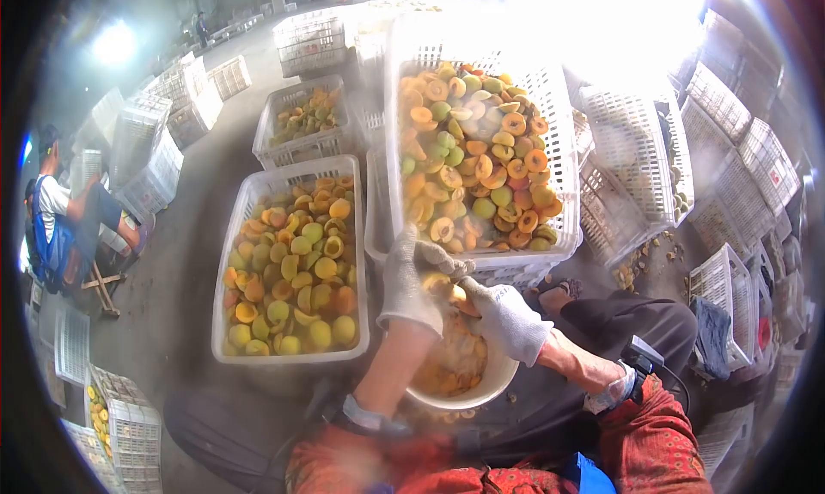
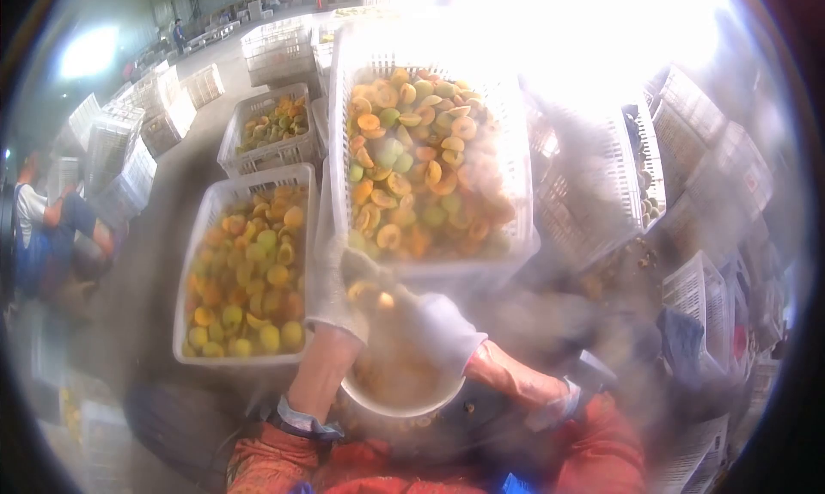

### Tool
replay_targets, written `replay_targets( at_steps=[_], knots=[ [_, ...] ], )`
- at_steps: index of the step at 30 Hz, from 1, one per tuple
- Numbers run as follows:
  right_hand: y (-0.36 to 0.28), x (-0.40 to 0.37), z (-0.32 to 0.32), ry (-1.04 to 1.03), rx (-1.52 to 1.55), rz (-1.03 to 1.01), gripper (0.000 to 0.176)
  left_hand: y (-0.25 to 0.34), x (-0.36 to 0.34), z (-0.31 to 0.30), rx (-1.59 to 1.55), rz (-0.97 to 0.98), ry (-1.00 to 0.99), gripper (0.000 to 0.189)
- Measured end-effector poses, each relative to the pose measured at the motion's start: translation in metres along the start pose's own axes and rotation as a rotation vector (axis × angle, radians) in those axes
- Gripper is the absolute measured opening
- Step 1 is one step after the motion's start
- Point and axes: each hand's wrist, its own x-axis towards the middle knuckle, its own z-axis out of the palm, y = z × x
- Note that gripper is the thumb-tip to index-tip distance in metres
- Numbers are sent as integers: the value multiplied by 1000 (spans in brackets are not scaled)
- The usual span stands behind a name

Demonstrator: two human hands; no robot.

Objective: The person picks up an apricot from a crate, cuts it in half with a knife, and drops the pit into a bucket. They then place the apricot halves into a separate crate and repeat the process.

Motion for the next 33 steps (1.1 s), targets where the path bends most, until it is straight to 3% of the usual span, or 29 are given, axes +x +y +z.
replay_targets(
  at_steps=[1,2,4,6,7,8,10,11,13,14,16,19,20,22,23,24,25,27,28,29,31,32,33],
  knots=[
    [-2,0,-3,-6,0,1,36,-2,4,-4,-3,-2,5,42],
    [-6,0,-10,-207,253,66,30,-3,7,-8,37,-18,-20,42],
    [-13,-1,-12,-290,520,109,22,-5,9,-11,73,-33,-47,43],
    [-26,-2,-22,-347,699,178,22,-8,6,-15,2,72,-366,40],
    [-28,-2,-23,-356,724,197,23,-11,9,-21,2,71,-364,40],
    [-29,-1,-24,-364,749,216,24,-15,16,-30,52,153,-524,36],
    [-15,-3,-21,-334,567,14,23,-22,22,-41,104,233,-683,34],
    [-8,-4,-21,-315,474,-86,24,-24,22,-44,216,376,-686,28],
    [0,-3,-23,-351,323,-79,23,-33,33,-55,327,529,-692,24],
    [5,-3,-25,-389,171,-67,22,-40,42,-61,663,672,-658,22],
    [17,-3,-26,-387,-37,-131,24,-42,51,-68,999,812,-606,23],
    [14,-13,-24,-377,-298,-178,16,-20,48,-72,1146,654,-897,27],
    [15,-22,-21,-424,-57,70,14,0,29,-56,1193,676,-570,36],
    [41,-35,1,-705,-278,-18,19,25,51,-55,853,646,-278,51],
    [44,-34,1,-923,-431,-100,20,46,70,-62,430,469,-299,54],
    [52,-25,-2,-867,-361,-223,20,67,89,-70,-13,326,-275,58],
    [57,-9,-6,-657,-237,-126,19,86,91,-75,-508,49,-229,59],
    [70,26,-9,-170,-42,-70,20,94,107,-99,-540,27,-114,57],
    [56,57,-18,-198,-330,78,21,88,117,-108,-575,17,-59,56],
    [74,79,-9,-49,-375,134,23,82,127,-118,-609,9,-3,54],
    [108,119,11,248,-325,202,25,58,118,-109,-641,-35,-73,39],
    [125,132,22,296,-341,249,26,45,113,-105,-656,-58,-108,31],
    [130,143,31,340,-354,292,28,31,118,-105,-701,-114,-264,27]
  ],
)
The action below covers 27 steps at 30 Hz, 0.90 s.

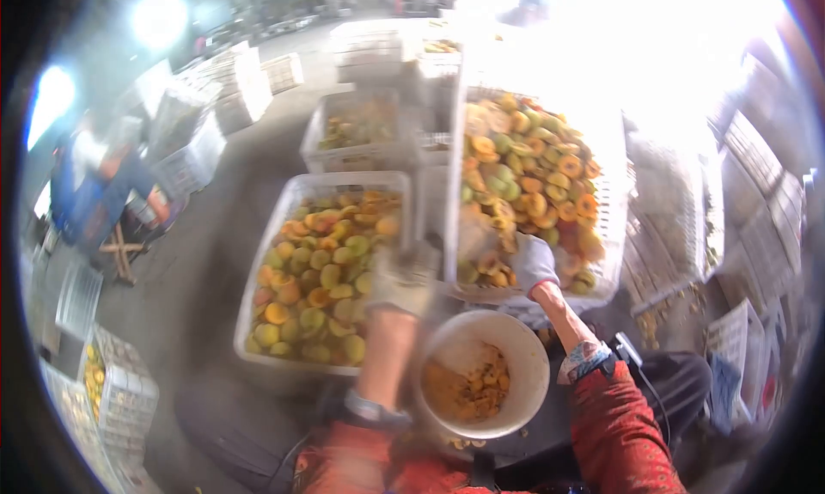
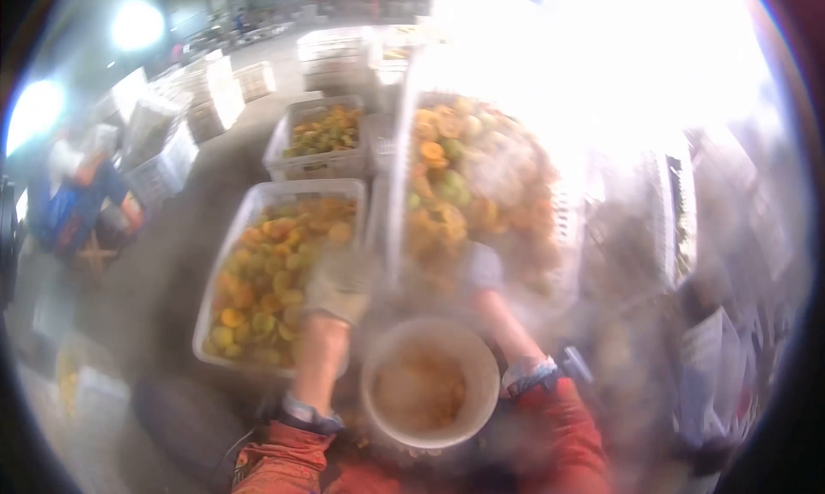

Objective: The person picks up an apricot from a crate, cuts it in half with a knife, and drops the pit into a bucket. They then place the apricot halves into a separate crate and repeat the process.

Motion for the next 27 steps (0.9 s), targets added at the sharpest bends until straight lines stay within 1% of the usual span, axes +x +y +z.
replay_targets(
  at_steps=[1,2,3,4,5,6,8,9,10,11,12,13,14,16,17,19,20,21,22,23,25,27],
  knots=[
    [-12,1,-2,7,52,41,30,-6,9,-17,-41,-99,-130,23],
    [-24,1,-6,12,102,85,32,-17,24,-35,1,-56,67,19],
    [-29,5,0,2,113,46,32,-30,11,-25,88,62,119,17],
    [-30,6,2,-74,189,188,33,-39,0,-11,41,49,164,15],
    [-30,6,5,-149,259,339,35,-45,2,-17,40,107,100,14],
    [-30,1,10,-154,264,321,35,-47,9,-28,41,141,66,13],
    [-24,-6,22,111,167,173,36,-46,25,-48,103,177,36,13],
    [-18,1,26,69,141,271,38,-50,32,-57,135,192,30,13],
    [-11,-3,28,102,120,233,38,-55,37,-63,166,208,25,13],
    [-8,-4,29,65,126,195,36,-62,42,-69,199,221,3,14],
    [-4,-6,30,28,135,158,34,-59,35,-60,169,204,14,15],
    [-7,-8,25,26,38,115,32,-56,25,-47,138,187,25,16],
    [-13,-8,18,-30,124,183,35,-61,11,-34,38,123,61,17],
    [30,2,53,95,434,103,28,-68,4,-26,101,174,190,15],
    [52,8,72,147,583,51,28,-72,3,-25,140,189,234,16],
    [13,3,17,-69,1060,287,20,-71,1,-19,230,182,294,19],
    [49,22,31,-56,1012,423,13,-73,-2,-15,281,169,315,21],
    [37,14,10,-69,1164,520,9,-76,-11,-5,298,177,322,23],
    [13,4,-19,-102,1177,571,11,-78,-22,13,385,155,406,28],
    [5,-3,-36,-226,1293,589,12,-82,-26,20,392,158,390,29],
    [-23,-22,-65,-363,1404,602,12,-80,-27,23,393,168,358,30],
    [-73,-42,-92,-464,1204,456,9,-80,-28,30,388,175,321,31]
  ],
)
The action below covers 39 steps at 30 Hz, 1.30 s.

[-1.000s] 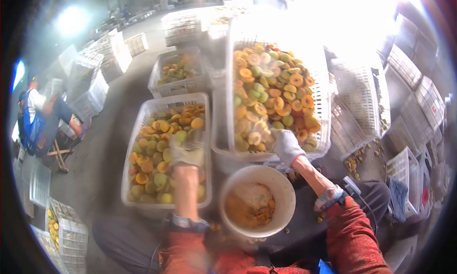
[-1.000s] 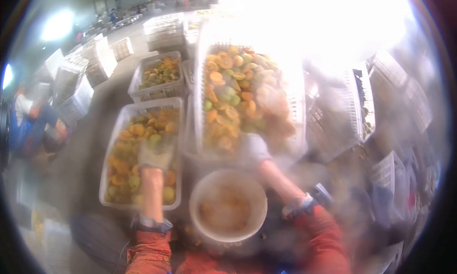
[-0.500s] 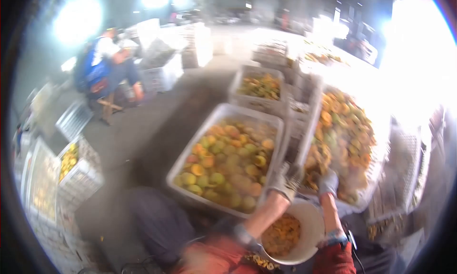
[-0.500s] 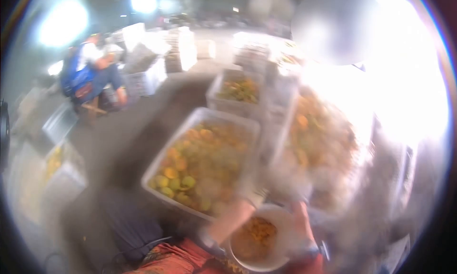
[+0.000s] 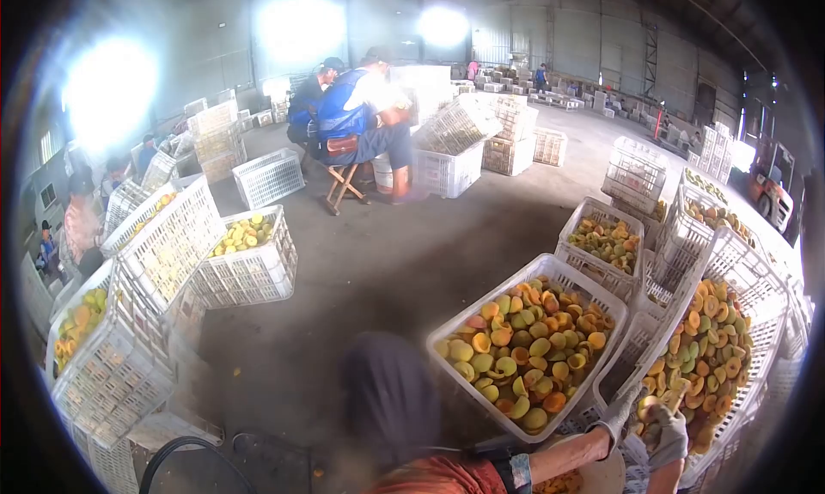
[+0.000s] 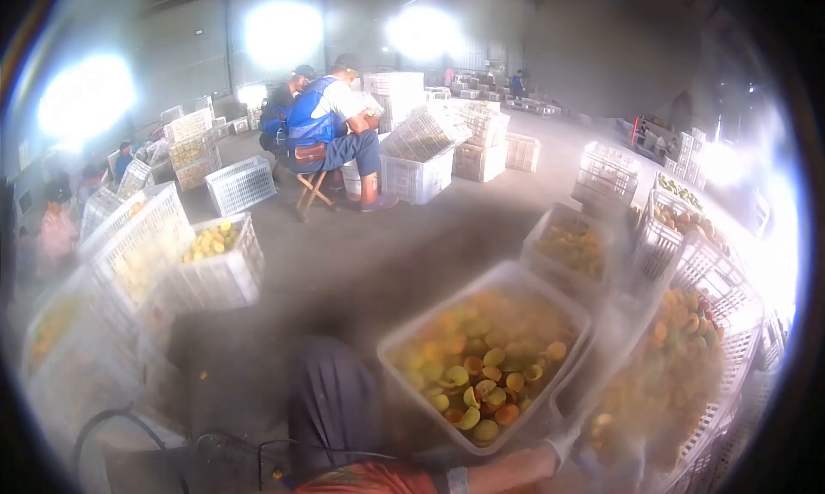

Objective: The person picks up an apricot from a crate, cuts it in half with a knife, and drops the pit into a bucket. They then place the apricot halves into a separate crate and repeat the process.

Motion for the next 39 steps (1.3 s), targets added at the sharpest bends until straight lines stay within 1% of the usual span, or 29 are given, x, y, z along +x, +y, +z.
replay_targets(
  at_steps=[1,3,4,6,9,10,11,12,14,16,17,19,20,22,23,25,26,27,29,30,31,32,33,35,37,38,39],
  knots=[
    [-8,-11,18,-33,-97,-12,9,0,2,3,-6,10,-15,32],
    [-33,-46,53,-105,-271,-246,13,2,3,0,-10,41,-50,33],
    [-39,-47,61,-78,-271,-235,13,3,4,1,-9,52,-71,34],
    [-37,-34,60,200,-568,-713,21,2,6,-2,4,73,-128,35],
    [-35,-38,33,374,-738,-910,24,10,3,-8,30,80,-229,38],
    [-31,-44,26,333,-848,-905,21,14,1,-7,33,80,-257,38],
    [-28,-55,32,276,-945,-900,19,15,0,-3,27,74,-278,39],
    [-24,-66,40,256,-852,-816,16,18,-5,-3,34,71,-297,40],
    [-11,-80,53,259,-736,-719,15,22,-12,3,30,62,-313,42],
    [7,-77,55,275,-704,-671,19,20,-19,7,19,49,-303,43],
    [12,-75,58,315,-737,-706,23,21,-22,10,21,52,-298,44],
    [11,-79,63,318,-647,-769,24,22,-22,14,29,58,-291,46],
    [10,-82,62,326,-649,-763,24,21,-21,15,37,65,-295,47],
    [3,-86,62,89,-432,-674,23,19,-17,13,110,121,-341,50],
    [-5,-88,58,93,-432,-671,23,23,-24,16,112,116,-340,50],
    [-21,-95,41,-330,-213,-76,23,29,-40,23,130,31,-203,49],
    [-19,-92,35,-332,-365,-95,19,27,-39,23,128,23,-205,49],
    [-8,-87,30,-325,-368,-97,19,25,-36,25,171,21,-198,45],
    [18,-82,27,67,-1094,-568,16,24,-29,22,215,16,-195,42],
    [21,-85,28,88,-911,-773,15,24,-23,16,144,-52,-280,36],
    [16,-91,25,90,-918,-766,15,21,-20,11,70,-123,-359,31],
    [8,-98,22,-101,-666,-545,17,15,-19,6,66,-133,-355,31],
    [6,-101,23,-107,-616,-545,18,8,-19,4,200,28,-420,30],
    [1,-109,24,-121,-515,-546,20,13,-35,20,328,192,-495,31],
    [-1,-112,28,268,-748,-605,19,28,-60,36,6,-208,-549,38],
    [-6,-117,30,319,-732,-568,20,25,-55,34,6,-208,-554,38],
    [-6,-117,32,321,-732,-569,20,21,-45,30,83,-160,-581,38]
  ],
)
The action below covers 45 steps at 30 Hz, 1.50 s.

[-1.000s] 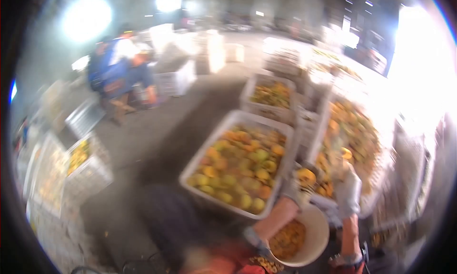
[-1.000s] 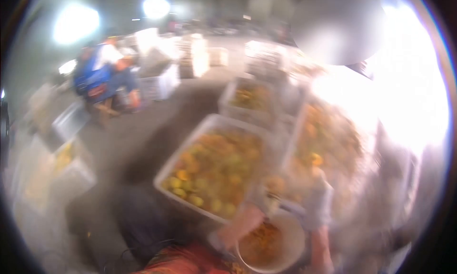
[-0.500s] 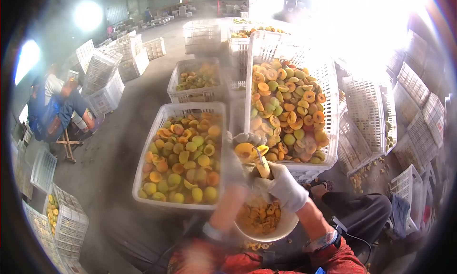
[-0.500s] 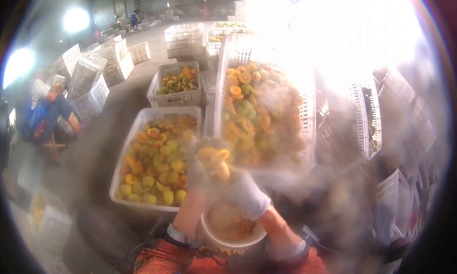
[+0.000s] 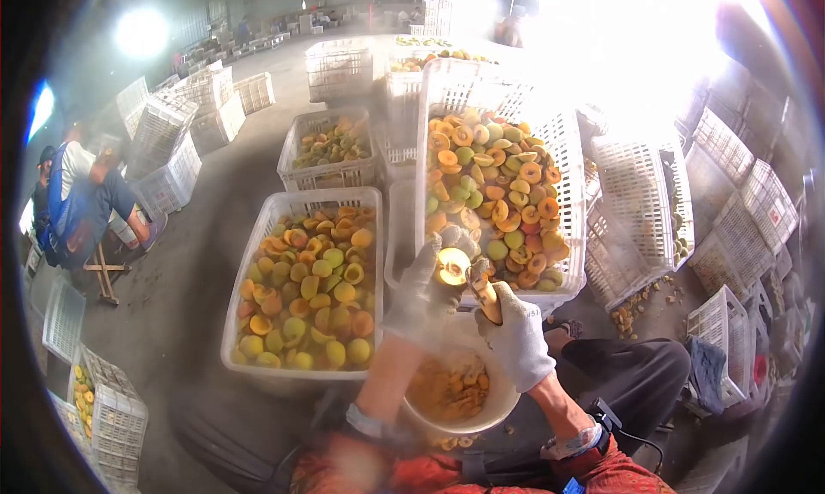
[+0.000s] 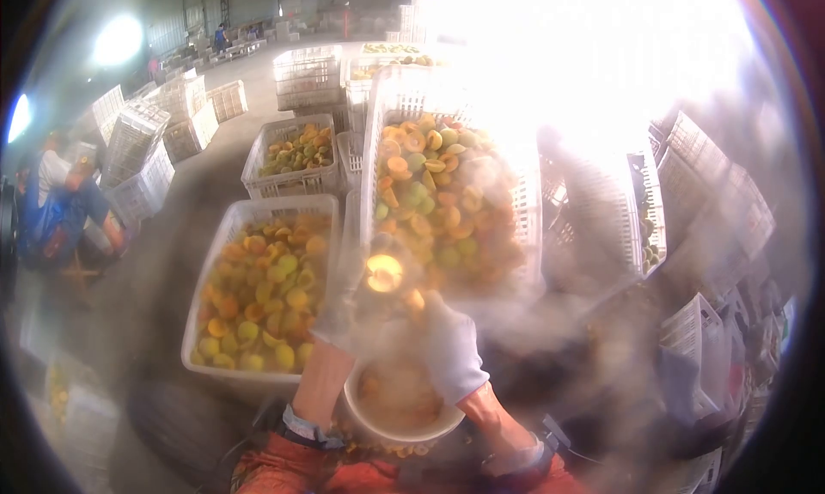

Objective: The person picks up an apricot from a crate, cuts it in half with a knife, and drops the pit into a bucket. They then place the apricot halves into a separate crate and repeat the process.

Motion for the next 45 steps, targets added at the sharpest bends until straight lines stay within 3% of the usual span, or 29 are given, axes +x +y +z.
replay_targets(
  at_steps=[2,4,6,12,15,19,28,32,37,41,44,45],
  knots=[
    [-1,-2,5,105,-18,-63,23,0,0,1,89,24,-14,39],
    [-1,-2,10,113,-52,-44,23,-1,-6,10,303,91,126,40],
    [-2,-3,13,123,-86,-22,24,-7,-9,10,372,136,132,42],
    [-18,-7,10,39,-71,-18,23,-12,-20,17,597,302,163,51],
    [-32,-8,2,-43,-208,-147,25,-13,-18,11,634,350,197,53],
    [-17,-9,18,-76,-75,-65,28,-11,-21,13,822,453,246,55],
    [-14,-12,20,-193,-127,-27,38,-11,-28,14,655,374,337,50],
    [-24,-14,-1,-294,-166,-194,44,-5,-21,-8,921,307,253,50],
    [10,-28,16,-240,-231,-186,50,-9,2,-48,1359,255,211,53],
    [-1,-23,13,-280,-237,-142,44,5,-6,-11,1216,144,185,60],
    [20,-13,15,-408,-35,-104,35,11,-9,13,1038,-138,250,53],
    [21,-13,15,-409,-39,-105,35,8,-5,11,953,-13,285,56]
  ],
)
